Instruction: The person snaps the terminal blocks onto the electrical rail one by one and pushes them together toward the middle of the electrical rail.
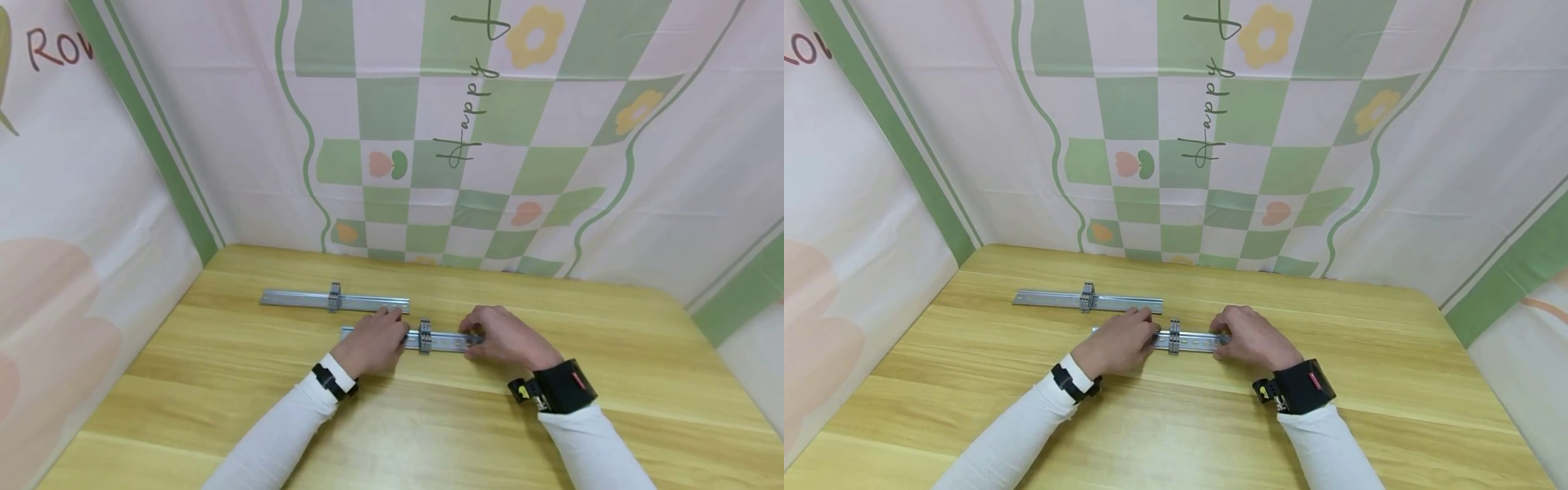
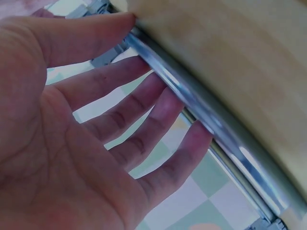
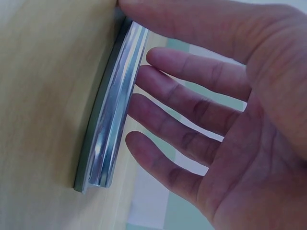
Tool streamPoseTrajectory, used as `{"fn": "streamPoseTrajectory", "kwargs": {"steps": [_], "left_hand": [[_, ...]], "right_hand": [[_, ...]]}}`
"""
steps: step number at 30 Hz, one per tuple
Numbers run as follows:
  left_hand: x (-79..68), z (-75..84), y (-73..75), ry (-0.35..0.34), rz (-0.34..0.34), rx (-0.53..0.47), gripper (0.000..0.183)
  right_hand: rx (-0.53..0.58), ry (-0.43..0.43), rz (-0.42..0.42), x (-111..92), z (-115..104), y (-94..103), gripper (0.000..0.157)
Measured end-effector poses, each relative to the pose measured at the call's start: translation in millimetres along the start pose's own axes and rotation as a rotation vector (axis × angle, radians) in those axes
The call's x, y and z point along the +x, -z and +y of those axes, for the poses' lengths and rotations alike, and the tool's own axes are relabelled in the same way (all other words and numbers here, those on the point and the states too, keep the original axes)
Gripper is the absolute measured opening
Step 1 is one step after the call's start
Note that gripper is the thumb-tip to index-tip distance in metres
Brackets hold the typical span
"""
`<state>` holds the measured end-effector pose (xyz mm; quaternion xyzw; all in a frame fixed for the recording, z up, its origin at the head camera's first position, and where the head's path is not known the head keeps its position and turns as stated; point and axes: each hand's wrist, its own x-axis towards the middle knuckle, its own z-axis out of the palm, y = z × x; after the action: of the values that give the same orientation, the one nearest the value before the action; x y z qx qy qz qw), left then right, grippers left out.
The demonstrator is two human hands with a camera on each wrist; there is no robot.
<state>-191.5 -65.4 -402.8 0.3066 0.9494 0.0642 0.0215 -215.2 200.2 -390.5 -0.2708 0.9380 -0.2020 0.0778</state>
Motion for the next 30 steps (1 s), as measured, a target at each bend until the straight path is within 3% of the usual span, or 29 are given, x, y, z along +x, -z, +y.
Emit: {"fn": "streamPoseTrajectory", "kwargs": {"steps": [11,19,30], "left_hand": [[-3.9,-11.5,12.4,0.054,-0.072,-0.06,0.015],[-6.8,-18.9,18.2,0.078,-0.083,-0.107,0.011],[-9.1,-23.8,22.5,0.137,-0.124,-0.183,0.024]], "right_hand": [[0.028,0.008,-0.015,0,2,1.2,0.032],[0.029,0.009,-0.021,0,3,0.6,0.033],[0.032,0.02,-0.024,0,4,1.1,0.029]]}}
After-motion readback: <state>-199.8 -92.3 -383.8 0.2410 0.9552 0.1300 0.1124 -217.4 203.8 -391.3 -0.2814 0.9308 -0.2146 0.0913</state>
